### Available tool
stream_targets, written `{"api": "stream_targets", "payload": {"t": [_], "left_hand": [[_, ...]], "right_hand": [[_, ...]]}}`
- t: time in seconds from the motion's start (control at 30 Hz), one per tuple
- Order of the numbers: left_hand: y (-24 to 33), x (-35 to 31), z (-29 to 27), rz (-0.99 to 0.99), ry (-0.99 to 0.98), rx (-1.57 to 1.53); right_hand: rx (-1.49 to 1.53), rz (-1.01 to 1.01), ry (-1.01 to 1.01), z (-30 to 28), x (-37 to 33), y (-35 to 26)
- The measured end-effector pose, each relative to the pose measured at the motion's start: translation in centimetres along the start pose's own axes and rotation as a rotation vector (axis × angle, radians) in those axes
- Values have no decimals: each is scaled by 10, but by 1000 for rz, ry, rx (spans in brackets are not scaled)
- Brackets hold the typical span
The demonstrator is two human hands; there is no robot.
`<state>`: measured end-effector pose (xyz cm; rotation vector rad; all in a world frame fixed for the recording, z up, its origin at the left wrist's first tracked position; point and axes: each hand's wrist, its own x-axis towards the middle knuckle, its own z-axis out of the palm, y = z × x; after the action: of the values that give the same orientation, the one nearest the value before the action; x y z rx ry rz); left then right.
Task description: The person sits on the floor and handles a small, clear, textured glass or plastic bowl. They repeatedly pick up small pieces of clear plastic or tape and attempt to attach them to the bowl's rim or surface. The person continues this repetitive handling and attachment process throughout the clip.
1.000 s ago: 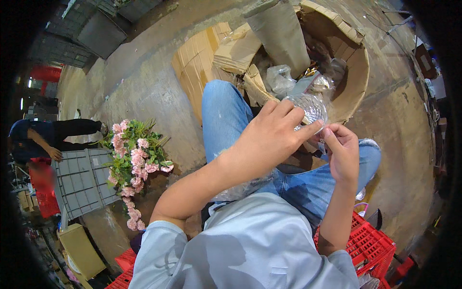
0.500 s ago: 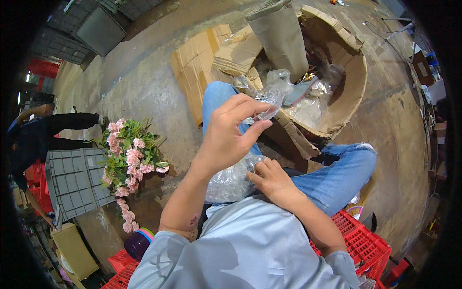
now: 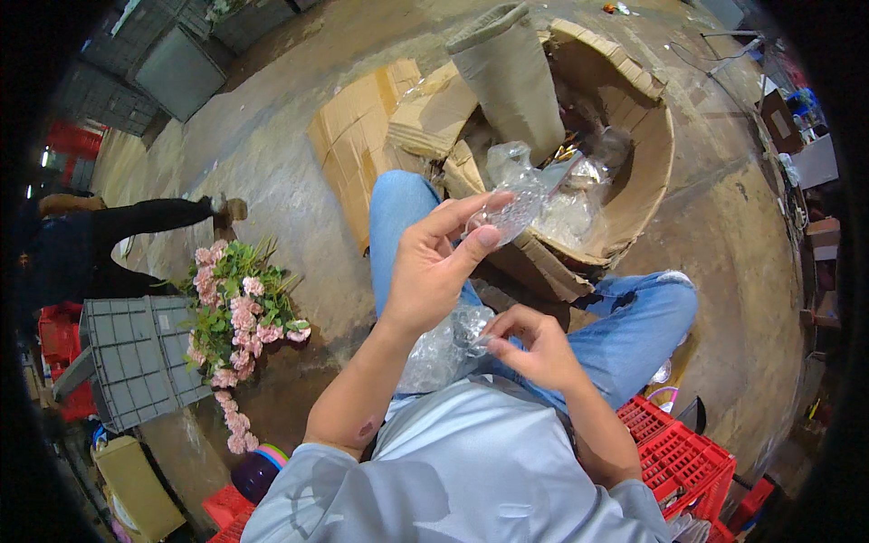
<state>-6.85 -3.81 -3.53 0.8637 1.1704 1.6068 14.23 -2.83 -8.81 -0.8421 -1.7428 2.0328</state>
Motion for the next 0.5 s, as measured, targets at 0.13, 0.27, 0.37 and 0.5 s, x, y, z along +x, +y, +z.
{"api": "stream_targets", "payload": {"t": [0.13, 0.27, 0.37, 0.5], "left_hand": [[4, -1, 2, -88, -19, -32], [8, -4, 5, -90, -65, 31], [22, -4, 26, -67, -43, 67], [18, -10, 37, 9, -73, 153]], "right_hand": [[727, -12, 77, -32, 5, -22], [763, -141, 123, -54, 10, -67], [805, -246, 78, -64, 13, -80], [889, -271, 50, -67, 16, -88]]}}
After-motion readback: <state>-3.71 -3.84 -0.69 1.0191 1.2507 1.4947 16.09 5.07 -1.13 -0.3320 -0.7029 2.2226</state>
